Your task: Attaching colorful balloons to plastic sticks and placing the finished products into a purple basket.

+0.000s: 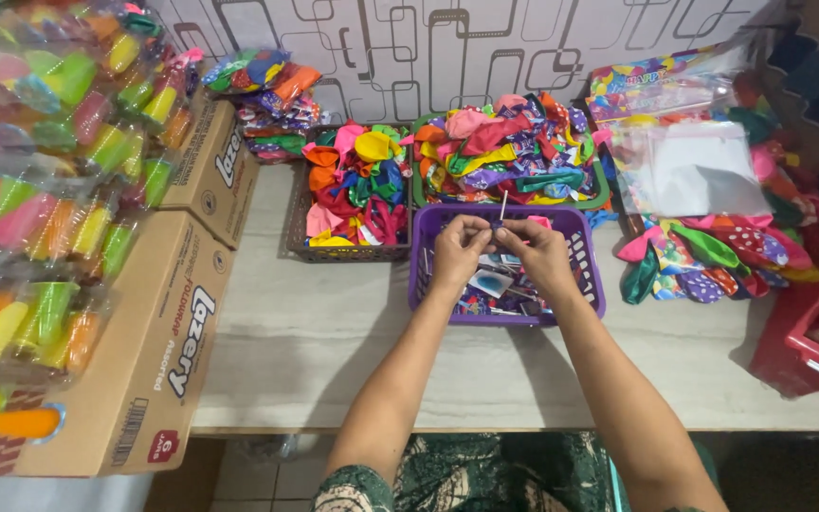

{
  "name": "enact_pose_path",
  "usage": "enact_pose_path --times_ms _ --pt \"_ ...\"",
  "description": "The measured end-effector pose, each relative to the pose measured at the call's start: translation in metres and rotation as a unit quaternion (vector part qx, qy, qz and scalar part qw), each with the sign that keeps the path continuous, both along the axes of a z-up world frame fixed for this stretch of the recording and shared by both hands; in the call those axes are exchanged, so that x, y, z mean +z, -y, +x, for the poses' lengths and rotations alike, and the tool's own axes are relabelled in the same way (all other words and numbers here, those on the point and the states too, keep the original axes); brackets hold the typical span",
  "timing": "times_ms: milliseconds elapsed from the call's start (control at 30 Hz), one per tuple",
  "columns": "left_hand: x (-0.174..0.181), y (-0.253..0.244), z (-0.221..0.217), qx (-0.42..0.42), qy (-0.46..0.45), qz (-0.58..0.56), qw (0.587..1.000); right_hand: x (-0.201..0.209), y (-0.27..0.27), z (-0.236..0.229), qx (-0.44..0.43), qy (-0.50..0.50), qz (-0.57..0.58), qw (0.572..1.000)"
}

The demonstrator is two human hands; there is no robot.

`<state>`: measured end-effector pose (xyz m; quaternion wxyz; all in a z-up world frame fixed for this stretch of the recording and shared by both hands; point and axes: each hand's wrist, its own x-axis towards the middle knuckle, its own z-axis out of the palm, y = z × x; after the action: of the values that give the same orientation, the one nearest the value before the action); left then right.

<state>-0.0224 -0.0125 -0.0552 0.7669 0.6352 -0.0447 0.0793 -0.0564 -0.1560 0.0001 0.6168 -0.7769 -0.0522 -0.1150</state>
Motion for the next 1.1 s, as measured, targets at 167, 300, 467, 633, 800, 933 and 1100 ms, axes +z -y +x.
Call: enact_pose_path --times_ms 167,300,467,633,800,933,1100 --pt "0.017 -0.009 -0.013 0.039 -0.01 -0.013 0.999 -0.013 -0.017 0.01 0.014 -0.012 0.049 0.999" --pt "0.049 -0.038 -0.022 0.097 0.01 -0.041 0.994 -0.009 -0.031 0.012 0.033 -0.018 0.101 0.994" --pt "0.074 -0.123 -0.022 0.189 0.011 -0.056 0.98 0.02 -0.05 0.0 0.071 -0.025 0.108 0.991" --pt "0.048 -0.206 0.007 0.267 0.002 -0.029 0.963 0.026 -0.076 0.007 0.094 -0.033 0.099 0.99" --pt "0.03 -0.22 0.027 0.246 -0.03 0.061 0.967 0.019 -0.098 0.029 0.111 -0.017 0.077 0.991" --pt "0.014 -0.181 0.058 0.197 -0.046 0.108 0.973 0.013 -0.107 0.039 0.103 -0.025 0.079 0.991" --pt "0.048 -0.147 0.07 0.179 -0.091 0.396 0.896 0.014 -0.107 0.04 0.1 -0.03 0.075 0.992"
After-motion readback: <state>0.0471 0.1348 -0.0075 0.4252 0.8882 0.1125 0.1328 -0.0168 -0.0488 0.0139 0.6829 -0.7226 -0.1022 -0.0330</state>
